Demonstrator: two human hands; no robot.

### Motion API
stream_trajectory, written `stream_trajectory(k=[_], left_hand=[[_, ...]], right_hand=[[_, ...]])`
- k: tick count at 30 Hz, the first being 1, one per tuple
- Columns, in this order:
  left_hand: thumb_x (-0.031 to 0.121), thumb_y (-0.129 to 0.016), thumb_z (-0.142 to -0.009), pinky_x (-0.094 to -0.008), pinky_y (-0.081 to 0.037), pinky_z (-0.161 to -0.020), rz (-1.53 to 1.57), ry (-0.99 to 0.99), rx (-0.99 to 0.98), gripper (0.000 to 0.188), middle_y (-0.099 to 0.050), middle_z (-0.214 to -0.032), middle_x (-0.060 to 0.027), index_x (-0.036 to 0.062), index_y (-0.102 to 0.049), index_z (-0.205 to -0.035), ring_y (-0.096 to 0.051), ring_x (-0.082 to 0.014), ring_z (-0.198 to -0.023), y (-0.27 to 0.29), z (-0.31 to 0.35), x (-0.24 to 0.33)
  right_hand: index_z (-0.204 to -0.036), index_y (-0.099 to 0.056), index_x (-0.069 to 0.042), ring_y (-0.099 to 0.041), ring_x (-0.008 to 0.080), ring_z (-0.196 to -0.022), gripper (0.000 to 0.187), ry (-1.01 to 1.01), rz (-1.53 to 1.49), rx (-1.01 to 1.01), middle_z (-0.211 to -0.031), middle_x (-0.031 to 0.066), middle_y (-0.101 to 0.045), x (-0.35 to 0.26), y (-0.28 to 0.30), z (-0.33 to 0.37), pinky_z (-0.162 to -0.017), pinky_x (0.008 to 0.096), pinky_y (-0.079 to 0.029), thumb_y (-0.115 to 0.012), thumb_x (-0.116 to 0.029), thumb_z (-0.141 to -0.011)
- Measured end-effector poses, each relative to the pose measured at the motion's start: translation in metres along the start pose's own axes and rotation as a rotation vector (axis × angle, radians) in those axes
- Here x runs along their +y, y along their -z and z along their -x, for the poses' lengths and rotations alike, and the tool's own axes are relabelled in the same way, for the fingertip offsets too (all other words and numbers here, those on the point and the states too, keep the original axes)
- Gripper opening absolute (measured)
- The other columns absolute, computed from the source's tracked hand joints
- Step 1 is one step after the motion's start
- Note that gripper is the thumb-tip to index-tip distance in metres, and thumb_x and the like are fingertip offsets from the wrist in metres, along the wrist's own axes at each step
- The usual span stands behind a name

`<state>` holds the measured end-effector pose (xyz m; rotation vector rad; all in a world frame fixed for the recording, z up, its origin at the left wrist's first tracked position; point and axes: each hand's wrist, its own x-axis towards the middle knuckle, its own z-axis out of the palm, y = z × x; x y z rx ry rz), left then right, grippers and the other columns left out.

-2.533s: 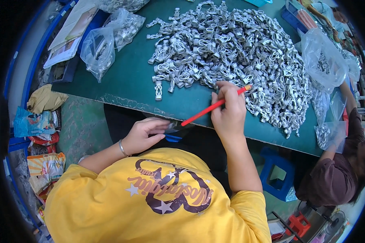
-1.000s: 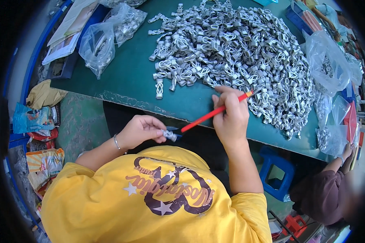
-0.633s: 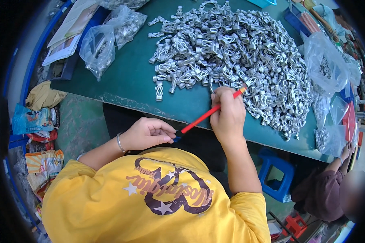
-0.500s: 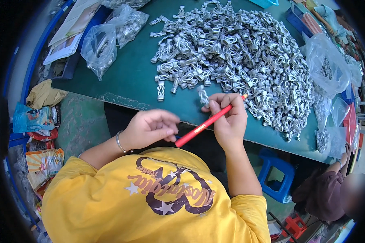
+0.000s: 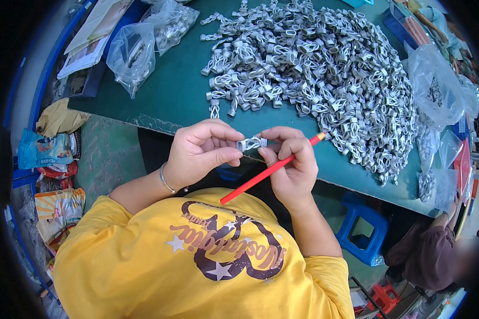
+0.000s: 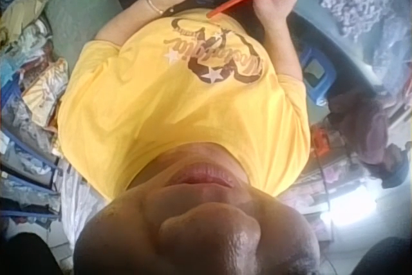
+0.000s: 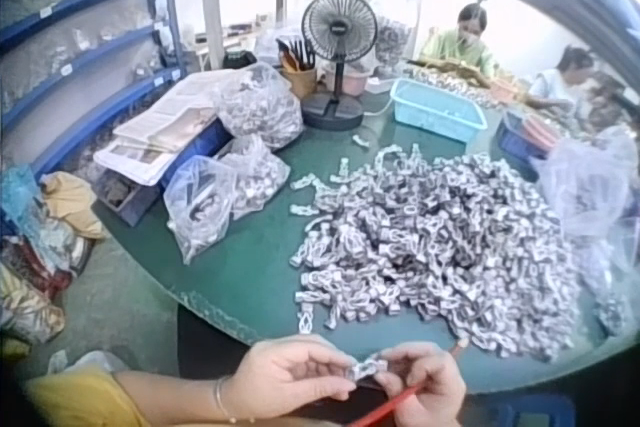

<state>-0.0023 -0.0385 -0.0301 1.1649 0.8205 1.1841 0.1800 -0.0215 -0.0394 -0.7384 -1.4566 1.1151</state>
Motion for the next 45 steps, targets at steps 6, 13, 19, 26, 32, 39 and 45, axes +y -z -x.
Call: stream_trajectory(k=[6,13,19,26,32,39,45], left_hand=[[-0.001,-0.057,-0.082,-0.0247,-0.053,-0.068,0.097,0.204,0.047,0.017,-0.061,-0.092,-0.0129,-0.0059,-0.056,-0.099,-0.063,-0.0171,-0.079,0.005,0.005,-0.002],[-0.002,-0.057,-0.081,-0.0276,-0.054,-0.069,0.355,0.398,0.029,0.017,-0.061,-0.092,-0.0159,-0.0051,-0.053,-0.097,-0.064,-0.0197,-0.078,0.028,0.036,-0.018],[-0.003,-0.058,-0.081,-0.0277,-0.051,-0.077,0.141,0.479,0.087,0.024,-0.061,-0.096,-0.0158,-0.0068,-0.053,-0.103,-0.063,-0.0197,-0.086,0.04,0.051,-0.035],[0.0,-0.057,-0.082,-0.0273,-0.05,-0.08,-0.01,0.554,0.063,0.027,-0.059,-0.102,-0.0139,-0.0066,-0.053,-0.108,-0.061,-0.0194,-0.092,0.04,0.049,-0.035],[0.0,-0.057,-0.082,-0.025,-0.052,-0.072,-0.225,0.463,-0.179,0.024,-0.063,-0.09,-0.0117,-0.0052,-0.055,-0.106,-0.063,-0.0159,-0.082,0.051,0.038,-0.003],[-0.002,-0.058,-0.082,-0.0249,-0.052,-0.07,0.173,0.3,0.125,0.029,-0.06,-0.093,-0.0113,-0.0047,-0.052,-0.111,-0.063,-0.0166,-0.08,0.027,0.022,0.01],[-0.002,-0.059,-0.081,-0.0238,-0.052,-0.069,0.019,0.2,0.098,0.018,-0.06,-0.09,-0.0102,-0.0061,-0.056,-0.098,-0.063,-0.0152,-0.078,0.024,0.016,0.011]], right_hand=[[-0.081,-0.034,-0.006,-0.058,0.0203,-0.077,0.04,0.222,0.106,0.016,-0.095,0.0191,-0.058,-0.005,-0.001,0.0,-0.063,0.0272,-0.05,-0.068,0.01,-0.068],[-0.074,-0.039,-0.005,-0.057,0.0195,-0.063,0.033,0.236,0.258,-0.123,-0.083,0.0165,-0.063,-0.006,-0.004,-0.007,-0.053,0.0257,-0.046,-0.07,0.004,-0.068],[-0.07,-0.041,-0.004,-0.056,0.0242,-0.058,0.03,0.333,0.514,-0.114,-0.071,0.0118,-0.059,0.006,-0.029,-0.032,-0.05,0.03,-0.044,-0.07,0.003,-0.067],[-0.069,-0.044,-0.006,-0.051,0.0311,-0.053,0.029,0.199,1.031,-0.102,-0.062,0.0101,-0.051,0.019,-0.045,-0.044,-0.048,0.0395,-0.041,-0.071,-0.017,-0.069],[-0.069,-0.043,-0.004,-0.058,0.021,-0.054,0.029,0.364,0.638,0.003,-0.078,0.0135,-0.061,0.016,-0.026,-0.035,-0.047,0.0264,-0.046,-0.069,0.007,-0.064],[-0.07,-0.041,-0.003,-0.062,0.0224,-0.064,0.032,0.534,0.503,-0.072,-0.081,0.0184,-0.062,-0.002,-0.02,-0.022,-0.053,0.0277,-0.051,-0.071,0.007,-0.065],[-0.076,-0.039,-0.002,-0.065,0.0215,-0.074,0.024,0.148,0.159,-0.039,-0.089,0.0207,-0.061,-0.001,-0.016,-0.011,-0.06,0.0259,-0.053,-0.059,0.01,-0.076]])
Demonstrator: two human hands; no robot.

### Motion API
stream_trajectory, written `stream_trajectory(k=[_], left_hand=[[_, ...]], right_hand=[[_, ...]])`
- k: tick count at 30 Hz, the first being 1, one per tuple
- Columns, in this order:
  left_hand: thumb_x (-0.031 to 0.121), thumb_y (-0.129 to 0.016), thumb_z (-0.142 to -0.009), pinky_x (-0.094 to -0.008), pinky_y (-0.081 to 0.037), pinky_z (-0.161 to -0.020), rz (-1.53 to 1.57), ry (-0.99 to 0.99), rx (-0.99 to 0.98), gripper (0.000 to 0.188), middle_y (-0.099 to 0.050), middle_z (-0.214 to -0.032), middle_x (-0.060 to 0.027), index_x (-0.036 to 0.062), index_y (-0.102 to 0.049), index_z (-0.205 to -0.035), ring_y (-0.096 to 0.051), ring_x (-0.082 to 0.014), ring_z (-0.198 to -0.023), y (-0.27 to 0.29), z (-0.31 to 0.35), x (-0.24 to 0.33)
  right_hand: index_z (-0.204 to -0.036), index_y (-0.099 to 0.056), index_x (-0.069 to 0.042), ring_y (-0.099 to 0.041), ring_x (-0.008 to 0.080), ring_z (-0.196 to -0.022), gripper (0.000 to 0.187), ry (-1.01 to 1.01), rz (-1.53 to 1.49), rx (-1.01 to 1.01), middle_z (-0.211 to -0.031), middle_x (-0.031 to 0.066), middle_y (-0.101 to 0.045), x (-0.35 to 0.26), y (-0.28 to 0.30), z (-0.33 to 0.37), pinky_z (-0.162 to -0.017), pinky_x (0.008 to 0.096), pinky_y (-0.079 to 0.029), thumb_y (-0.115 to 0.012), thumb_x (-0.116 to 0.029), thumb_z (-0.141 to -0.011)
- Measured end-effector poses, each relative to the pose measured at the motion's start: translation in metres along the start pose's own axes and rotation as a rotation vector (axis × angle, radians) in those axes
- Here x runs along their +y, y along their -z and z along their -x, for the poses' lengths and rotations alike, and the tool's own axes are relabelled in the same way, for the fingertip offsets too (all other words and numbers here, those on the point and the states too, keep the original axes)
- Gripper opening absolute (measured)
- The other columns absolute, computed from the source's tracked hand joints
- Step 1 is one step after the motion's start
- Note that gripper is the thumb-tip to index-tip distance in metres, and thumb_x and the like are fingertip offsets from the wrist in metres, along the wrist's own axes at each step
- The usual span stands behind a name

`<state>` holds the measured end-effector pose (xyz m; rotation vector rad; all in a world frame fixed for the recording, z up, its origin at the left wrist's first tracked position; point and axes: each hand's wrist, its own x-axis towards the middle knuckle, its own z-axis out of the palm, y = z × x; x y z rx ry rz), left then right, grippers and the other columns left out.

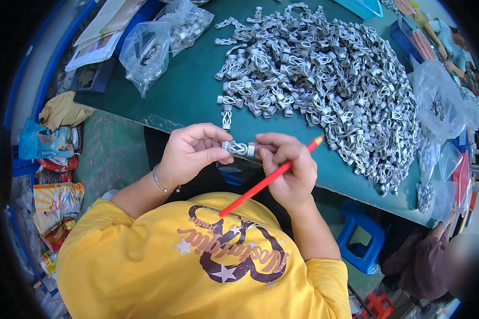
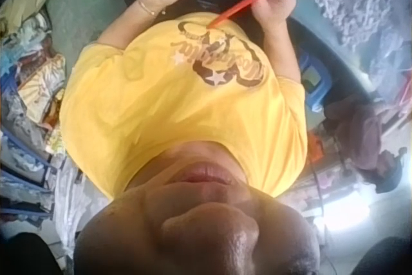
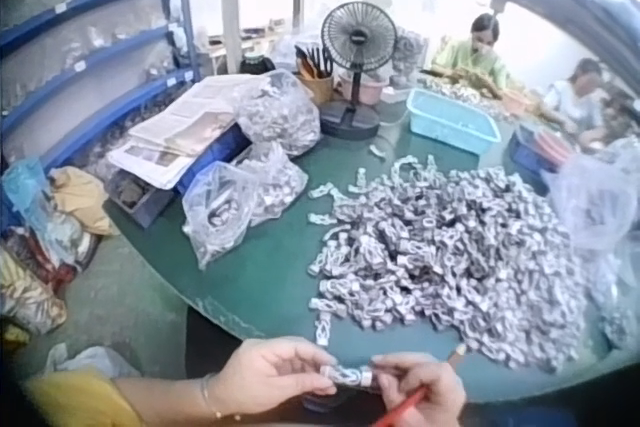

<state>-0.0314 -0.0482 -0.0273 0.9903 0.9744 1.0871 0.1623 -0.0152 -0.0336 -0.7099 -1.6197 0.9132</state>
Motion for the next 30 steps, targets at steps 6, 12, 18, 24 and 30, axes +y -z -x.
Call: stream_trajectory(k=[6,12,18,24,30], left_hand=[[-0.008,-0.062,-0.076,-0.0218,-0.051,-0.07,-0.129,-0.23,-0.002,0.022,-0.055,-0.092,-0.0093,-0.0056,-0.056,-0.097,-0.06,-0.0128,-0.081,-0.003,0.001,-0.007],[-0.013,-0.062,-0.073,-0.0241,-0.051,-0.073,-0.094,-0.392,-0.004,0.025,-0.053,-0.099,-0.0116,-0.0058,-0.056,-0.097,-0.058,-0.015,-0.087,-0.013,0.0,-0.005],[-0.013,-0.06,-0.075,-0.0253,-0.051,-0.075,-0.06,-0.336,-0.004,0.023,-0.054,-0.101,-0.0137,-0.0066,-0.056,-0.097,-0.059,-0.0172,-0.087,-0.01,0.004,-0.015],[-0.011,-0.059,-0.076,-0.0271,-0.051,-0.074,0.13,-0.131,-0.054,0.019,-0.057,-0.098,-0.0152,-0.0061,-0.057,-0.095,-0.06,-0.0186,-0.087,-0.004,0.014,-0.024],[-0.009,-0.06,-0.076,-0.0275,-0.051,-0.076,0.09,0.18,0.005,0.022,-0.059,-0.096,-0.0143,-0.0063,-0.055,-0.098,-0.061,-0.02,-0.087,0.017,0.038,-0.055]], right_hand=[[-0.077,-0.038,-0.003,-0.063,0.016,-0.071,0.021,-0.507,-0.437,0.0,-0.093,0.0182,-0.059,-0.007,0.001,0.003,-0.059,0.022,-0.052,-0.056,0.006,-0.081],[-0.077,-0.038,-0.003,-0.062,0.0216,-0.083,0.025,-0.248,-0.421,-0.021,-0.097,0.0182,-0.056,0.006,-0.002,0.009,-0.068,0.0267,-0.053,-0.058,0.012,-0.077],[-0.082,-0.035,-0.005,-0.061,0.0217,-0.082,0.038,0.012,-0.16,0.016,-0.097,0.0205,-0.056,-0.001,-0.004,0.011,-0.067,0.0263,-0.053,-0.068,0.01,-0.069],[-0.082,-0.035,-0.007,-0.057,0.0165,-0.073,0.041,0.072,-0.159,-0.087,-0.093,0.0196,-0.059,-0.005,-0.008,0.009,-0.062,0.0246,-0.049,-0.071,0.008,-0.068],[-0.07,-0.04,-0.003,-0.056,0.0161,-0.06,0.031,-0.013,0.098,-0.043,-0.079,0.0146,-0.061,0.001,-0.01,0.001,-0.051,0.0241,-0.046,-0.067,0.01,-0.068]])
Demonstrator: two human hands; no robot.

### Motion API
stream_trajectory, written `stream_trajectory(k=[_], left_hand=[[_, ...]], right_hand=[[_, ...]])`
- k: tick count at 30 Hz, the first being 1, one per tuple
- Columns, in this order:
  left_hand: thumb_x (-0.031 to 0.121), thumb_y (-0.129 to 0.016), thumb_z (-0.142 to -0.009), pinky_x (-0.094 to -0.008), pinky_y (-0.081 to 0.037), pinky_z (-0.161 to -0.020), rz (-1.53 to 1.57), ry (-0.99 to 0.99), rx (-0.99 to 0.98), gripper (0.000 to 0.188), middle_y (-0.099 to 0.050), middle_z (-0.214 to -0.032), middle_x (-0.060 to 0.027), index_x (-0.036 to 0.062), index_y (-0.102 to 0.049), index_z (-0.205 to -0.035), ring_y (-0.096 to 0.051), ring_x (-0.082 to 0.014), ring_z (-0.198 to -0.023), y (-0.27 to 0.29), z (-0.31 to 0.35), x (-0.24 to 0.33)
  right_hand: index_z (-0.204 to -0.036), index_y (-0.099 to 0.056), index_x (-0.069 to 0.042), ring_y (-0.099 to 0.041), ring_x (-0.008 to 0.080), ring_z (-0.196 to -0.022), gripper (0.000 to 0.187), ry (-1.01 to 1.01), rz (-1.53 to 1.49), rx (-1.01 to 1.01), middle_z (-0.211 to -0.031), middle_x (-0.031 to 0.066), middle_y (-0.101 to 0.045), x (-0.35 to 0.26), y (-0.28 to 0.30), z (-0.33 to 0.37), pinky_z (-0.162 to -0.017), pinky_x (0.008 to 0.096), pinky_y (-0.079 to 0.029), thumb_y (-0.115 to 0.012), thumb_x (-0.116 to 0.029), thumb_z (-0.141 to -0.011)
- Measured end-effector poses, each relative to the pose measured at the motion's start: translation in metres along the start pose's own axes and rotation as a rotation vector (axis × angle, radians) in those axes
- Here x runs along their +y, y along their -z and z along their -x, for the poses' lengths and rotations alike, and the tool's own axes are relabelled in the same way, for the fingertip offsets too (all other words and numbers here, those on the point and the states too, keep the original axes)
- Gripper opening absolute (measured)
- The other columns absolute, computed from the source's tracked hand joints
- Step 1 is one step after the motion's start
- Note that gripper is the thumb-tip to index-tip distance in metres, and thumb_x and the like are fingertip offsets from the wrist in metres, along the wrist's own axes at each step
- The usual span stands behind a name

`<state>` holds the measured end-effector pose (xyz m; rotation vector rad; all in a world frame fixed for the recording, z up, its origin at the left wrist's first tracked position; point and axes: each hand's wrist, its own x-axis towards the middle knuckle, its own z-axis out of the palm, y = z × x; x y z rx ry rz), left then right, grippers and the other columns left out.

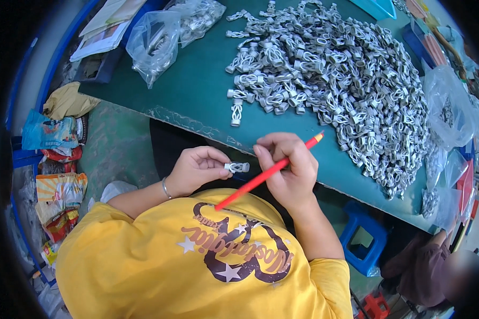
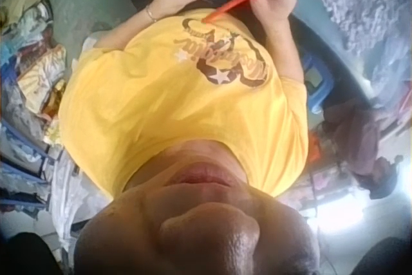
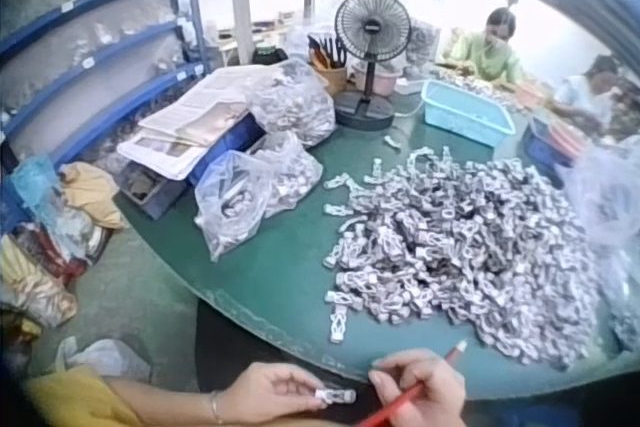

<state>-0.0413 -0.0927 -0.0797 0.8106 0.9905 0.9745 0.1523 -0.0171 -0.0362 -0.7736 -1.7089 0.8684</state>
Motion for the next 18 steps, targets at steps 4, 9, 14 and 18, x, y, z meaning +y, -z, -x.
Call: stream_trajectory(k=[4,9,14,18], left_hand=[[-0.006,-0.059,-0.078,-0.0294,-0.047,-0.085,0.083,0.03,0.143,0.035,-0.059,-0.103,-0.0121,-0.0055,-0.049,-0.111,-0.058,-0.0219,-0.098,-0.003,-0.01,-0.012],[-0.001,-0.06,-0.08,-0.0273,-0.048,-0.083,-0.275,0.088,0.043,0.028,-0.062,-0.099,-0.0113,-0.0051,-0.053,-0.106,-0.06,-0.0174,-0.094,0.002,-0.012,-0.007],[0.0,-0.057,-0.082,-0.0259,-0.052,-0.072,-0.181,0.179,0.044,0.02,-0.062,-0.091,-0.0133,-0.0054,-0.056,-0.102,-0.064,-0.0171,-0.08,0.004,-0.006,0.018],[0.0,-0.056,-0.083,-0.0241,-0.053,-0.063,0.009,-0.033,0.069,0.025,-0.061,-0.086,-0.0104,-0.0061,-0.051,-0.107,-0.062,-0.0145,-0.071,-0.014,-0.012,0.048]], right_hand=[[-0.073,-0.044,-0.003,-0.053,0.0257,-0.059,0.028,0.095,0.195,-0.097,-0.074,0.0114,-0.056,0.004,-0.019,-0.021,-0.051,0.0311,-0.043,-0.071,0.003,-0.066],[-0.078,-0.048,-0.004,-0.053,0.0333,-0.061,0.026,0.202,0.38,-0.159,-0.073,0.0127,-0.057,0.017,-0.032,-0.03,-0.054,0.0394,-0.043,-0.07,-0.002,-0.065],[-0.074,-0.042,-0.003,-0.059,0.0172,-0.063,0.021,-0.254,-0.145,-0.013,-0.077,0.0112,-0.061,0.009,-0.018,-0.025,-0.054,0.0267,-0.046,-0.061,0.005,-0.077],[-0.074,-0.037,-0.006,-0.062,0.0147,-0.069,0.024,-0.649,-0.639,-0.02,-0.083,0.0146,-0.062,-0.005,0.006,-0.023,-0.052,0.0204,-0.048,-0.057,0.005,-0.08]])
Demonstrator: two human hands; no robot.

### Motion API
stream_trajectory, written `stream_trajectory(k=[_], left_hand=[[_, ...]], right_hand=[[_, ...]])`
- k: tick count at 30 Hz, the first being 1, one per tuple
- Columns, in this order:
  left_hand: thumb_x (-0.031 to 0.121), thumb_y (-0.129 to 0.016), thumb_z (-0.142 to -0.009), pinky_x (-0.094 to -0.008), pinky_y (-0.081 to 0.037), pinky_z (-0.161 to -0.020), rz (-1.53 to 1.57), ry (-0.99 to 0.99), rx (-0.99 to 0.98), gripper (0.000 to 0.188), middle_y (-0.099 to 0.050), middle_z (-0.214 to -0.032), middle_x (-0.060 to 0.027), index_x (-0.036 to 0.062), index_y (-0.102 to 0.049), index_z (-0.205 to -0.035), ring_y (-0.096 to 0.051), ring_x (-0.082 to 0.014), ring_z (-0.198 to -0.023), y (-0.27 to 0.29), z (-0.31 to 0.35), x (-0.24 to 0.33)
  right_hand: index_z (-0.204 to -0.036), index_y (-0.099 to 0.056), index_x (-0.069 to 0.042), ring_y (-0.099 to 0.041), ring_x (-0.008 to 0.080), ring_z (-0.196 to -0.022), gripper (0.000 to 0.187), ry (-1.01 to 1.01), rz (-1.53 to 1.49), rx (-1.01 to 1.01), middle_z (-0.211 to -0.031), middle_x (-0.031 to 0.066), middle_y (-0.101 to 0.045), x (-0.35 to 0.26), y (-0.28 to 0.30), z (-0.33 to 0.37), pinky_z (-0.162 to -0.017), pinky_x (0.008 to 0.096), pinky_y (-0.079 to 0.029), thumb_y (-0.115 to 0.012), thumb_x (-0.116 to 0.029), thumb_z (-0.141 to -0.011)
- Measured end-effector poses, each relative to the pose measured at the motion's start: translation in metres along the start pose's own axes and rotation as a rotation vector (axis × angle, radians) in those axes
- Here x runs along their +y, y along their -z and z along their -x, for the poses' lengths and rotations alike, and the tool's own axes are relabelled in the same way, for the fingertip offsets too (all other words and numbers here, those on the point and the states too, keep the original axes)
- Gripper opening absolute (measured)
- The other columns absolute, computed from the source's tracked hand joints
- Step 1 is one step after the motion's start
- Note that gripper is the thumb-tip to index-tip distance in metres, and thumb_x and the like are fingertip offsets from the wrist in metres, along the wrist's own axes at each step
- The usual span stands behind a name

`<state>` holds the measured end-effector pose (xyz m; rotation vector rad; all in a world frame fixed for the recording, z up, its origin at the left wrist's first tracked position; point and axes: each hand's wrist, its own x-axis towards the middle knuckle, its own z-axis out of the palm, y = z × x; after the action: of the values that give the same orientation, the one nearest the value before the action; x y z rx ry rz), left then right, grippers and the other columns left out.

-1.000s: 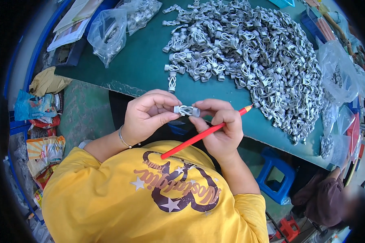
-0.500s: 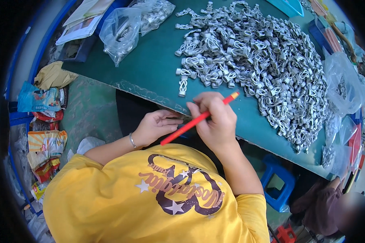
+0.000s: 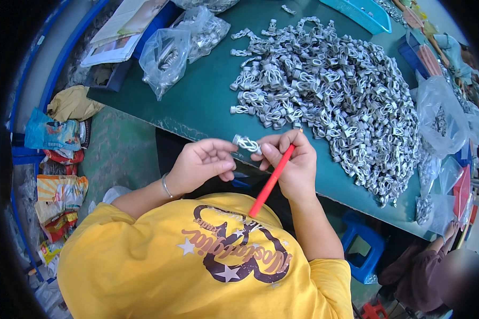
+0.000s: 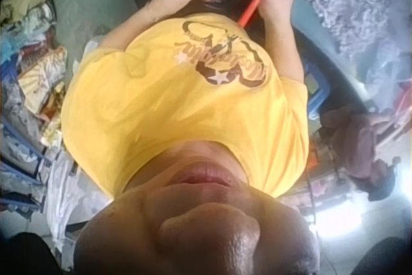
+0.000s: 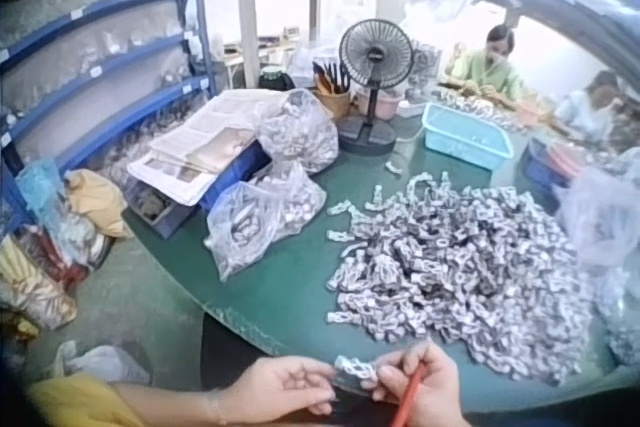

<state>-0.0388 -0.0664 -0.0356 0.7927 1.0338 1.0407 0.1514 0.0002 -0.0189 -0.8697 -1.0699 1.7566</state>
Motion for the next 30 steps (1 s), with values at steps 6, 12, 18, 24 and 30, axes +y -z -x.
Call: stream_trajectory(k=[6,12,18,24,30], left_hand=[[-0.001,-0.059,-0.082,-0.0226,-0.052,-0.064,-0.075,-0.194,-0.088,0.022,-0.06,-0.087,-0.0091,-0.0059,-0.055,-0.103,-0.061,-0.012,-0.07,-0.021,-0.024,0.021],[-0.004,-0.056,-0.082,-0.0231,-0.051,-0.069,-0.154,-0.232,-0.089,0.021,-0.061,-0.089,-0.0098,-0.0054,-0.056,-0.102,-0.062,-0.014,-0.08,-0.028,-0.031,0.032],[0.0,-0.054,-0.084,-0.0246,-0.053,-0.069,-0.087,0.13,-0.083,0.019,-0.064,-0.089,-0.0142,-0.0058,-0.056,-0.102,-0.064,-0.0167,-0.078,-0.012,-0.028,0.038],[-0.002,-0.057,-0.082,-0.0242,-0.052,-0.073,-0.207,0.289,-0.194,0.019,-0.064,-0.089,-0.0142,-0.0072,-0.057,-0.1,-0.064,-0.0158,-0.08,0.014,-0.003,0.017],[-0.002,-0.057,-0.081,-0.0282,-0.049,-0.083,-0.218,0.184,-0.114,0.032,-0.058,-0.109,-0.0139,-0.0054,-0.052,-0.112,-0.058,-0.0203,-0.101,0.013,-0.007,-0.025]], right_hand=[[-0.075,-0.037,-0.006,-0.061,0.0191,-0.082,0.026,0.181,-0.011,-0.092,-0.094,0.0182,-0.059,0.0,0.013,0.007,-0.068,0.0253,-0.053,-0.057,0.01,-0.078],[-0.074,-0.038,-0.004,-0.062,0.0261,-0.083,0.031,0.774,0.652,-0.022,-0.092,0.0186,-0.06,-0.014,0.014,0.009,-0.067,0.03,-0.051,-0.065,0.012,-0.069],[-0.073,-0.043,-0.004,-0.061,0.0281,-0.074,0.03,0.804,0.85,-0.069,-0.085,0.0166,-0.062,-0.02,0.026,0.001,-0.062,0.033,-0.049,-0.069,0.007,-0.065],[-0.076,-0.046,-0.003,-0.055,0.0312,-0.075,0.024,0.776,1.171,0.061,-0.085,0.0139,-0.061,-0.019,0.031,-0.032,-0.065,0.0361,-0.045,-0.066,0.005,-0.065],[-0.078,-0.048,-0.003,-0.055,0.0325,-0.076,0.023,0.711,1.289,0.031,-0.082,0.0116,-0.059,-0.024,0.033,-0.04,-0.065,0.0384,-0.045,-0.065,0.004,-0.063]])
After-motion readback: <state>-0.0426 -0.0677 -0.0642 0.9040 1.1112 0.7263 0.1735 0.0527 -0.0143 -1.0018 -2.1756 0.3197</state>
